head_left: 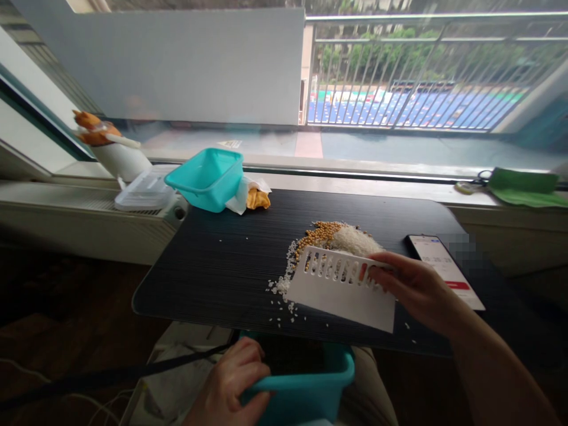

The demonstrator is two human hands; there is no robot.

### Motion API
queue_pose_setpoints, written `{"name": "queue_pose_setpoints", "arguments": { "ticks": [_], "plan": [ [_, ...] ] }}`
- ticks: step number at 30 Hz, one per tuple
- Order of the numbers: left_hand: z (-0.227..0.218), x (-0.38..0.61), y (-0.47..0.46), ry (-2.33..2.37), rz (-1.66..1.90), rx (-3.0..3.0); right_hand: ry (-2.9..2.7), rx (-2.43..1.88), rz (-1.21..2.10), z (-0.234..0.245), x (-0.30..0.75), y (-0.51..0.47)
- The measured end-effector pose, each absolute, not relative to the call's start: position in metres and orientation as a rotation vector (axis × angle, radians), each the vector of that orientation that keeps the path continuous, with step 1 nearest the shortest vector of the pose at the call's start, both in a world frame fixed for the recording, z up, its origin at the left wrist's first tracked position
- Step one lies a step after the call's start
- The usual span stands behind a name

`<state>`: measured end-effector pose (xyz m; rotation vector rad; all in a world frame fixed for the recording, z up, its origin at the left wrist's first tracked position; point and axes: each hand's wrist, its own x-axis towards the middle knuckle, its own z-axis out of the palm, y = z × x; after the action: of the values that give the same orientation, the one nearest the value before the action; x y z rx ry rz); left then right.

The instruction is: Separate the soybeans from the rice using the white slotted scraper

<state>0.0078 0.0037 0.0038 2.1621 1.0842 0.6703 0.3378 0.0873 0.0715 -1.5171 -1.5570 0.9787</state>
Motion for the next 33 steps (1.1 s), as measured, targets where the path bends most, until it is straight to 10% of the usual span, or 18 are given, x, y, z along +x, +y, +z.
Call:
{"name": "queue_pose_setpoints", "arguments": {
  "ticks": [33],
  "plan": [
    [0.005,0.009,0.004,1.089,0.685,2.186,-1.651,-1.538,1.067,0.069,0.329,0.068]
  ]
}}
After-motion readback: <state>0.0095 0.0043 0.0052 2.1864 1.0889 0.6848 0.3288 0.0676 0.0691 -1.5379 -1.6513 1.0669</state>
